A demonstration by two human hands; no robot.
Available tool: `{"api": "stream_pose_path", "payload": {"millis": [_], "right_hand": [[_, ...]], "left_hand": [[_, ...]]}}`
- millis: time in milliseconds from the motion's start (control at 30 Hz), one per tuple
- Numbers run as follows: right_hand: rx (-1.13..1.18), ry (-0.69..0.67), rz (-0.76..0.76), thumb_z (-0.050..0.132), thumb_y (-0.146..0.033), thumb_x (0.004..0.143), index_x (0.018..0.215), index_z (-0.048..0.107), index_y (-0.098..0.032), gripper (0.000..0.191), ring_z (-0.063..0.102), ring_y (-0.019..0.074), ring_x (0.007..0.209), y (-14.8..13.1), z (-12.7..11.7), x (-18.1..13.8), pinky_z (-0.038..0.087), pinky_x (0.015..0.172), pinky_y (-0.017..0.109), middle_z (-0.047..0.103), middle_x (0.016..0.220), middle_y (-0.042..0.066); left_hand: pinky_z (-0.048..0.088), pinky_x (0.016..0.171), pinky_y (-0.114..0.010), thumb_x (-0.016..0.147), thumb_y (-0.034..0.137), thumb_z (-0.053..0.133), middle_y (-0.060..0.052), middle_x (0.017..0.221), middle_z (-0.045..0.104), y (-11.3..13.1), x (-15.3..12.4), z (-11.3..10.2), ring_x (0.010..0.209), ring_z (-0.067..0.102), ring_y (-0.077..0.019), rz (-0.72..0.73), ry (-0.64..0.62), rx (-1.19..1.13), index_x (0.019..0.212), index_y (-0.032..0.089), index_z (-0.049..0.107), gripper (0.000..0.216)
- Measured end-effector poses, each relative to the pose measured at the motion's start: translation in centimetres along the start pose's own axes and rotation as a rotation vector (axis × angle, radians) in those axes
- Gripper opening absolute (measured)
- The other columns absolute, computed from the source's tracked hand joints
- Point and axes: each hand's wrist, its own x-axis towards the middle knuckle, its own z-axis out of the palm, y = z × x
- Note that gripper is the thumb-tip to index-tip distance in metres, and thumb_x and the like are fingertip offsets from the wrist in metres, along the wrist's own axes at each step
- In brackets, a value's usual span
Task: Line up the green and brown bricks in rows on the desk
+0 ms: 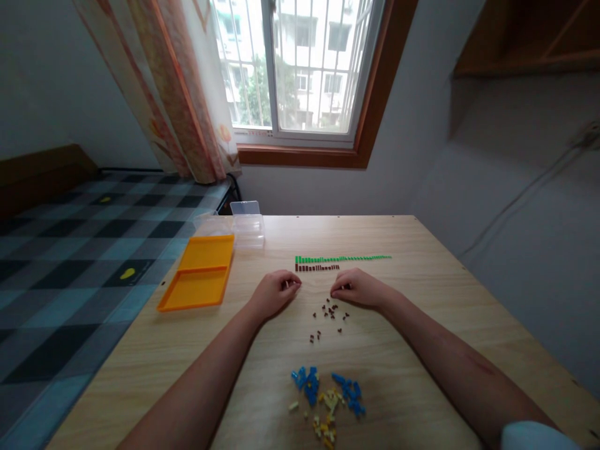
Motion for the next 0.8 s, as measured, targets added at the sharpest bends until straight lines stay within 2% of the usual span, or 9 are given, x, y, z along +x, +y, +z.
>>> {"api": "stream_pose_path", "payload": {"millis": [433,600,800], "right_hand": [[-0.007,0.043,0.018,0.067,-0.024,0.081,0.086,0.077,-0.018,0.013,0.056,0.0122,0.064,0.0,-0.7,-0.4,0.043,0.06,0.022,0.065,0.072,0.003],[0.046,-0.038,-0.031,0.069,-0.022,0.077,0.086,0.078,-0.018,0.013,0.057,0.0111,0.063,-1.0,-0.4,-0.5,0.042,0.058,0.02,0.065,0.073,0.003],[-0.038,-0.104,-0.051,0.069,-0.022,0.079,0.083,0.078,-0.02,0.01,0.06,0.0108,0.064,-1.7,-0.1,-0.5,0.042,0.059,0.019,0.067,0.075,0.002]], "left_hand": [[0.042,0.063,-0.026,0.082,0.026,0.058,-0.004,0.074,0.068,-0.3,0.0,0.1,0.066,0.056,-0.0149,0.015,-0.005,0.019,0.083,0.017,0.074,0.018],[0.042,0.063,-0.026,0.082,0.027,0.058,-0.004,0.074,0.069,-0.3,0.0,0.1,0.066,0.056,-0.0153,0.007,-0.013,0.026,0.084,0.017,0.074,0.019],[0.042,0.063,-0.026,0.081,0.026,0.058,-0.004,0.074,0.068,0.1,0.0,0.1,0.066,0.056,-0.0154,0.009,-0.003,0.024,0.083,0.017,0.074,0.018]]}}
